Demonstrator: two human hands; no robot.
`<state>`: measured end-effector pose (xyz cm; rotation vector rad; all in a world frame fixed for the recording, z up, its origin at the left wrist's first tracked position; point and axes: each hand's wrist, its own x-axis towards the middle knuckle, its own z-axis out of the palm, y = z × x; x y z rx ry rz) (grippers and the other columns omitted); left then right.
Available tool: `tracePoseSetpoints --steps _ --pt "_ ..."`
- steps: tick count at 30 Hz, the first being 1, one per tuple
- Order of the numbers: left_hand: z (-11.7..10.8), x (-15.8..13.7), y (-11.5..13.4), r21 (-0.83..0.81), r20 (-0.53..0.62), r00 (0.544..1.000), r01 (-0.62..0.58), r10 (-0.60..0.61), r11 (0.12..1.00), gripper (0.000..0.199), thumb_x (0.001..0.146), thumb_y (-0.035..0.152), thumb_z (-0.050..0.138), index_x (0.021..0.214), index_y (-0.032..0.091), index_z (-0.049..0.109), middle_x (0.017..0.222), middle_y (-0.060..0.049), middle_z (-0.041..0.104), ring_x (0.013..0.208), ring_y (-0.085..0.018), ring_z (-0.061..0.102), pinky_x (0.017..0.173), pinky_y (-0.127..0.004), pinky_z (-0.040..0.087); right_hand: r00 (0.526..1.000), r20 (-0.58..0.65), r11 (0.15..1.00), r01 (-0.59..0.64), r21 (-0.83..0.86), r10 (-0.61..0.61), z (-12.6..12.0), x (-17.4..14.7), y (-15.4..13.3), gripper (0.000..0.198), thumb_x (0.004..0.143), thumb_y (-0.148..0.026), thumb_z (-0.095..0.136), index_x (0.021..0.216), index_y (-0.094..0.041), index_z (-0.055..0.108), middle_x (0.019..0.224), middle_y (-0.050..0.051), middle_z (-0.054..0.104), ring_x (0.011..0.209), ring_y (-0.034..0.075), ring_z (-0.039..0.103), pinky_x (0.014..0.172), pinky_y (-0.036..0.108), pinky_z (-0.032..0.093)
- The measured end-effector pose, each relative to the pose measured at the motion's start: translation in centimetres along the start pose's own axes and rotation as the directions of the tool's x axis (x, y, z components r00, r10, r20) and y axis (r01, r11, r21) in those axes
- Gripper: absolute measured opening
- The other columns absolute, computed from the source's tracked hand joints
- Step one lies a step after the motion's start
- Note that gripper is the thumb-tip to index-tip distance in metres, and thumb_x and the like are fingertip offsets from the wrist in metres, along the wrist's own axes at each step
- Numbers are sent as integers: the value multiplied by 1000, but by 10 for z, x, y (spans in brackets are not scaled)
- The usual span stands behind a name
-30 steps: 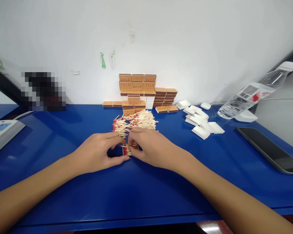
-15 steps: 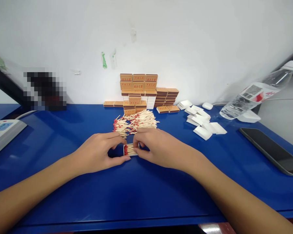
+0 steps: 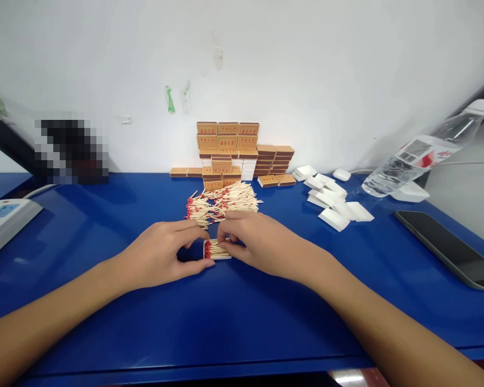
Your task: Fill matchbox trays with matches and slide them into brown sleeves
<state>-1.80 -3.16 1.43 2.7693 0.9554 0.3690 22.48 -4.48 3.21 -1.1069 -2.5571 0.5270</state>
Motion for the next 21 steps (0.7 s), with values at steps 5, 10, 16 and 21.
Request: tracePoseSetpoints --steps 5,10,16,21 --pt "0 0 0 -14 -9 1000 1 -1 1000 29 94 46 69 104 19 71 88 0 69 74 -17 63 65 -31 44 999 -25 996 -50 -77 48 -3 -1 3 7 96 -17 63 89 -20 62 90 3 63 78 16 55 68 29 39" --pt "0 0 0 -12 -19 1000 -3 2 1000 30 94 46 70 105 19 72 88 -1 69 72 -17 63 64 -30 44 998 19 994 -61 -91 63 -4 -3 6 12 99 -18 57 88 -20 59 91 4 65 79 17 56 69 30 40" --pt "1 0 0 -4 -19 1000 3 -3 1000 30 93 47 70 104 19 71 88 -1 69 72 -16 63 63 -30 43 998 22 995 -54 -89 56 -6 -4 5 13 100 -19 56 88 -20 58 91 4 65 75 17 56 67 29 40" --pt "0 0 0 -5 -10 1000 -2 2 1000 29 94 47 69 103 19 70 90 -1 70 72 -17 64 63 -30 44 996 35 994 -78 -70 81 -2 -3 3 12 100 -20 58 88 -21 58 92 4 65 76 17 56 67 29 40"
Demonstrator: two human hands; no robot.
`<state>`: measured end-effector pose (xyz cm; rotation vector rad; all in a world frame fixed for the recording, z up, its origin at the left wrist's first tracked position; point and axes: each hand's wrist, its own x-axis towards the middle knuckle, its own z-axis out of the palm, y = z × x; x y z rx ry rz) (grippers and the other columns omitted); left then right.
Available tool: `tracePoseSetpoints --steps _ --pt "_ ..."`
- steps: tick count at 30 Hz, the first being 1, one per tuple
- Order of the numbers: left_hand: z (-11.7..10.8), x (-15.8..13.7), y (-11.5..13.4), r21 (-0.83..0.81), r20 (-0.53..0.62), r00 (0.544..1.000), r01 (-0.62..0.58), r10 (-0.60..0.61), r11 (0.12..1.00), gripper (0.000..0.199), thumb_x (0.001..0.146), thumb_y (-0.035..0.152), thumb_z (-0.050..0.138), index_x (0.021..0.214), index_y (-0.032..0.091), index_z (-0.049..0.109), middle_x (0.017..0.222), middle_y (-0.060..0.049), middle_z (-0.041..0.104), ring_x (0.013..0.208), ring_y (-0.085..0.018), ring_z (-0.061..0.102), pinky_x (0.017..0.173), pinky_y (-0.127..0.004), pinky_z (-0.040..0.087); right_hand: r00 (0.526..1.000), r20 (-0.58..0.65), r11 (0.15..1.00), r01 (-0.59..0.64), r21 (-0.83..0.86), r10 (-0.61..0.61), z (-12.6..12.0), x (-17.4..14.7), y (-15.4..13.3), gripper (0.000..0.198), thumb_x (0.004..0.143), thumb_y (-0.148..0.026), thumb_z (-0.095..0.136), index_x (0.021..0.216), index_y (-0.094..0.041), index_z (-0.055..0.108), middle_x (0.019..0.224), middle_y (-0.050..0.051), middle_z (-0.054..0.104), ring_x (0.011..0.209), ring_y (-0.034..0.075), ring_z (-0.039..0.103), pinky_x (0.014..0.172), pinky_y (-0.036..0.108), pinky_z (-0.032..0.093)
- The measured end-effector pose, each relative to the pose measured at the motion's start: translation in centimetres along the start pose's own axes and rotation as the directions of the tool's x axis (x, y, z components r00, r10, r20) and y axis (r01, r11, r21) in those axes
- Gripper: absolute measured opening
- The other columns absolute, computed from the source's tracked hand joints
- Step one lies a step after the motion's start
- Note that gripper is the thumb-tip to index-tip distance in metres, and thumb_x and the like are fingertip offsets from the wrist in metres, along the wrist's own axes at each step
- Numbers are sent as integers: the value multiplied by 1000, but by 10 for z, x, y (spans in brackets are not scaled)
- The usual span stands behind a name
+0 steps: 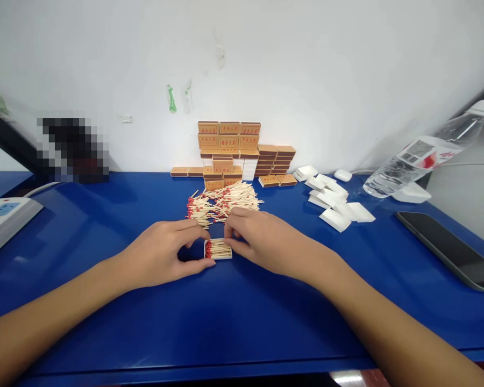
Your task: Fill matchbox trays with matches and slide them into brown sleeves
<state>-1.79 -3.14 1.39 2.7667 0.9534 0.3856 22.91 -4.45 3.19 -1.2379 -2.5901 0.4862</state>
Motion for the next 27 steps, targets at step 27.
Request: tracePoseSetpoints --steps 27 --pt "1 0 -1 8 10 1000 -2 2 1000 30 96 49 66 97 19 65 91 -2 69 74 -17 63 63 -30 42 999 31 997 11 77 -13 6 -1 -5 14 102 -23 58 89 -20 61 95 3 67 78 15 59 69 29 41"
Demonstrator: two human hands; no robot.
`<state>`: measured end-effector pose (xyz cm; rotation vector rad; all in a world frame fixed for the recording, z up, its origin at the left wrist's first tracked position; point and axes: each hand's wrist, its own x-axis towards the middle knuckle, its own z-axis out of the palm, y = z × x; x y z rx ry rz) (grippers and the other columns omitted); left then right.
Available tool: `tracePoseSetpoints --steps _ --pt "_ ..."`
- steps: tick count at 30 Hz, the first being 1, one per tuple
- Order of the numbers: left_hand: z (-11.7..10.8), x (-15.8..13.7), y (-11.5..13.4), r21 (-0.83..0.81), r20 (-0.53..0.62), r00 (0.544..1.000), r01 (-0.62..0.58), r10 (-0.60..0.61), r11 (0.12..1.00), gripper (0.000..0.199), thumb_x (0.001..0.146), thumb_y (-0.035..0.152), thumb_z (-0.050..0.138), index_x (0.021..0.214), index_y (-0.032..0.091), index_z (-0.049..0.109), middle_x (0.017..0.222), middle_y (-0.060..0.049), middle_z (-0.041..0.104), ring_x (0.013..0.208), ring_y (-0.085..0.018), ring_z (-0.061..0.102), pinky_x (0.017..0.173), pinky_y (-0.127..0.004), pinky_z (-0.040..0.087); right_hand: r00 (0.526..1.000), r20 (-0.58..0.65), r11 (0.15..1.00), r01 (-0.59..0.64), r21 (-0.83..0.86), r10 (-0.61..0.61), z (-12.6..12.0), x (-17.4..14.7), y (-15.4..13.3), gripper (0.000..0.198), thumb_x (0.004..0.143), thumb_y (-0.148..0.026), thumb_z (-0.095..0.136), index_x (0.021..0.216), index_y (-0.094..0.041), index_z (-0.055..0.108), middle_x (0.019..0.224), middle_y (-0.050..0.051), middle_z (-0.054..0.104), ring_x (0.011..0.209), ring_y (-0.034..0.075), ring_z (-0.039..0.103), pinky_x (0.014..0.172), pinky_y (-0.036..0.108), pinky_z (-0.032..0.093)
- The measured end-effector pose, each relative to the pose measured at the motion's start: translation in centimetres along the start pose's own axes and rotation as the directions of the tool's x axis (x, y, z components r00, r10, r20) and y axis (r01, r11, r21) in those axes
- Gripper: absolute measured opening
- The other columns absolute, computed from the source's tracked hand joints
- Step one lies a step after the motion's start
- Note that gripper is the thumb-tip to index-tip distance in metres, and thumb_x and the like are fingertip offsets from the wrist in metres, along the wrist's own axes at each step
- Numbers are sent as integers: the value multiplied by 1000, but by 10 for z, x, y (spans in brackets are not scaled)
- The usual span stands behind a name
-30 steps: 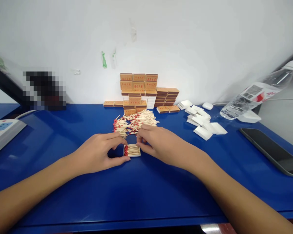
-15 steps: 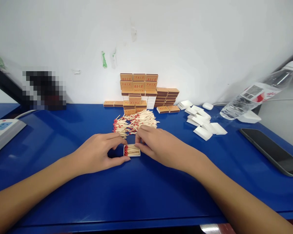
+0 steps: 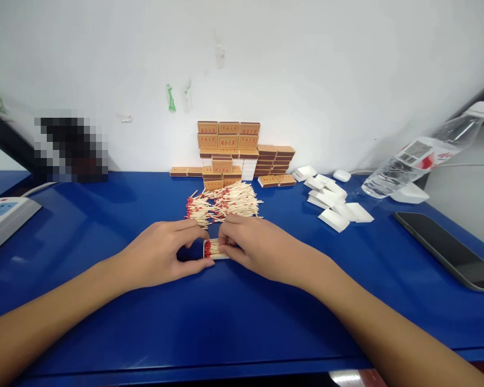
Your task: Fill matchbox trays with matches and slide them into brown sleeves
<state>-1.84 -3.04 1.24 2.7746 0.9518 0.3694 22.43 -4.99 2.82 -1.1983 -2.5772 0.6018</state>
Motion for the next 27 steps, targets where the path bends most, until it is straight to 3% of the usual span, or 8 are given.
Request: tracePoseSetpoints --steps 4,11,14,21,27 --pt "-1 0 0 -9 -1 1000 -4 4 1000 29 95 48 68 97 19 67 89 -1 69 74 -17 64 64 -30 42 998 -68 999 13 -45 -16 0 0 2 11 99 -19 58 89 -20 60 88 2 65 76 15 56 67 28 39" --pt "-1 -5 12 -99 32 989 -137 141 986 31 92 49 71 102 20 72 86 1 70 72 -16 65 63 -31 43 978 -204 999 -39 -38 30 -1 16 10 6 94 -16 61 93 -19 66 81 0 63 72 14 54 67 28 37" --pt "4 -7 18 -107 22 983 -179 183 978 32 92 49 71 101 19 73 83 1 71 73 -17 67 63 -32 43 986 -165 1000 -8 -23 4 0 32 6 4 94 -22 66 91 -19 66 78 0 62 70 14 52 66 27 36" --pt "14 -9 23 -119 27 975 -218 222 969 34 91 50 73 101 18 74 80 1 72 72 -18 67 61 -32 43 995 -82 988 52 -144 -64 7 62 -6 20 92 -31 74 87 -17 60 84 2 63 74 15 51 65 28 33" --pt "13 -9 22 -83 32 974 -222 225 972 35 92 51 71 101 17 74 81 0 71 73 -19 68 62 -34 44 999 47 987 -7 -158 15 4 67 -9 17 98 -29 68 87 -17 63 90 5 68 78 17 55 66 28 34"
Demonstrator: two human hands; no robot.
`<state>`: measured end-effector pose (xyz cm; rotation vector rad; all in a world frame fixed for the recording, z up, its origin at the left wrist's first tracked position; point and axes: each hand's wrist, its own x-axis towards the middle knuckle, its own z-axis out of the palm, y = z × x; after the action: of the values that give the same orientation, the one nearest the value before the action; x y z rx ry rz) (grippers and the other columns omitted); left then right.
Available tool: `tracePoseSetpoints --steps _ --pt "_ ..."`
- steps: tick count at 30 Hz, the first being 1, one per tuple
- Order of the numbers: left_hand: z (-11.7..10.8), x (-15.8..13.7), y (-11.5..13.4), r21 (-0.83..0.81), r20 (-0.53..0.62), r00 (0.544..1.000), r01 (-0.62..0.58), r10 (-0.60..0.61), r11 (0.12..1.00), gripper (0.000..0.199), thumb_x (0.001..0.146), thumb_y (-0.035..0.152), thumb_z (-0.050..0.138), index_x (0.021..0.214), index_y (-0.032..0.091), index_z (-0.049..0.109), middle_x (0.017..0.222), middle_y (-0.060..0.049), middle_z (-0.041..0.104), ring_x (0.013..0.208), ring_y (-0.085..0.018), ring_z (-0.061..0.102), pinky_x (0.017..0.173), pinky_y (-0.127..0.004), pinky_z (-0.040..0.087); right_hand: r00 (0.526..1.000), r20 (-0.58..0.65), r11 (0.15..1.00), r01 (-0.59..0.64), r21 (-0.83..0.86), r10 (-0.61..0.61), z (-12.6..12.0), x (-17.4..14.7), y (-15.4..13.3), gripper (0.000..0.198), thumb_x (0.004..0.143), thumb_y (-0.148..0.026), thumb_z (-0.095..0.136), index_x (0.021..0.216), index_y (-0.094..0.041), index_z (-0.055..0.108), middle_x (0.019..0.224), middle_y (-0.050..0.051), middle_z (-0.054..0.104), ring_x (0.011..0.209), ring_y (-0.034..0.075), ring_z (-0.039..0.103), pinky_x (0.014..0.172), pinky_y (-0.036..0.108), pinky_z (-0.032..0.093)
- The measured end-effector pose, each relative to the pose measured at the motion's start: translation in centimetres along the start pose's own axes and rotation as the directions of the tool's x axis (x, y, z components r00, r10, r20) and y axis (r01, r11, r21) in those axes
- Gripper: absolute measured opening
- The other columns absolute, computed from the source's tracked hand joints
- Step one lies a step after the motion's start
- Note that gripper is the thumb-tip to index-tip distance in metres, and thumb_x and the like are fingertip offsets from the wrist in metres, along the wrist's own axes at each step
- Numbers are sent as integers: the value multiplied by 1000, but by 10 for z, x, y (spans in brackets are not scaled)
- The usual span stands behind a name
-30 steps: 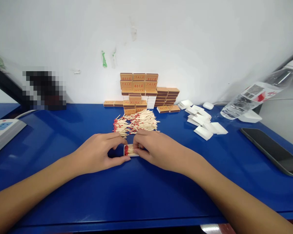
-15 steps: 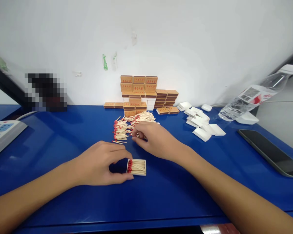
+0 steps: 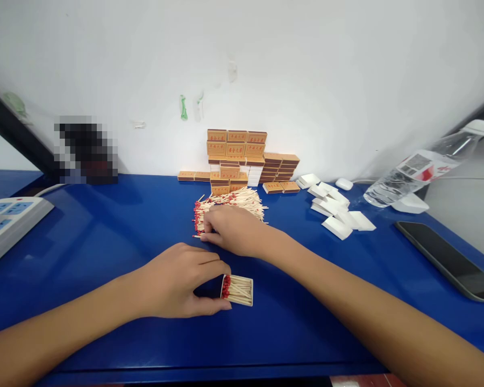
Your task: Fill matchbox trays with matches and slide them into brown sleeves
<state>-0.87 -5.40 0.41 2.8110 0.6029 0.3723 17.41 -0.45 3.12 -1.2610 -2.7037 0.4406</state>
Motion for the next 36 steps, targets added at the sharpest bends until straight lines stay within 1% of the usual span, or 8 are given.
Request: tracePoseSetpoints --steps 7,12,16,20,25,30,33,36 --pt "-3 -1 -7 36 33 997 71 -72 997 34 96 53 66 102 19 72 85 -2 74 79 -22 72 64 -33 46 990 116 996 -75 -44 80 -9 -14 0 17 102 -29 61 92 -16 65 95 8 71 79 18 58 65 28 36" --pt "-5 1 -7 42 57 993 103 -105 994 32 96 51 66 104 20 71 90 -2 75 80 -24 73 65 -33 47 965 198 980 -150 -130 174 -16 -24 -8 20 105 -31 58 99 -15 67 99 9 73 77 18 63 62 28 37" --pt "-7 2 -6 46 64 992 104 -107 993 32 96 51 66 105 20 70 90 -1 74 80 -24 73 65 -33 46 952 236 965 -141 -223 194 -21 -26 -14 24 106 -32 56 100 -13 69 100 11 75 80 20 66 62 29 37" --pt "-8 1 -7 54 50 994 89 -92 995 32 96 51 66 103 20 70 89 -1 74 79 -22 71 63 -32 42 951 260 970 -110 -217 166 -24 -33 -11 26 107 -31 53 98 -14 70 101 12 75 83 21 67 65 28 41" --pt "-10 0 -10 75 34 996 82 -84 994 34 97 52 64 104 20 70 89 0 73 77 -20 69 62 -32 40 967 215 979 -103 -177 140 -20 -42 -6 24 106 -28 53 96 -15 70 99 10 74 80 19 65 66 27 42" --pt "-11 1 -10 83 34 994 100 -103 992 33 97 52 63 103 21 70 88 0 72 76 -19 68 63 -32 41 983 107 969 -124 -213 149 -12 -47 8 15 103 -24 55 96 -15 64 94 9 70 75 18 61 64 28 38" --pt "-11 1 -11 78 27 993 115 -118 990 32 98 52 63 103 21 69 89 0 73 77 -19 69 64 -32 42 991 70 987 -103 -121 112 -11 -53 17 13 102 -24 54 92 -17 60 92 6 68 73 16 57 64 28 36" --pt "-11 1 -13 79 7 989 145 -146 986 33 97 52 63 105 20 70 90 -1 74 78 -21 70 65 -32 43 996 35 996 -85 28 84 -15 -60 19 16 102 -30 54 91 -19 59 87 3 66 71 15 53 63 28 35"
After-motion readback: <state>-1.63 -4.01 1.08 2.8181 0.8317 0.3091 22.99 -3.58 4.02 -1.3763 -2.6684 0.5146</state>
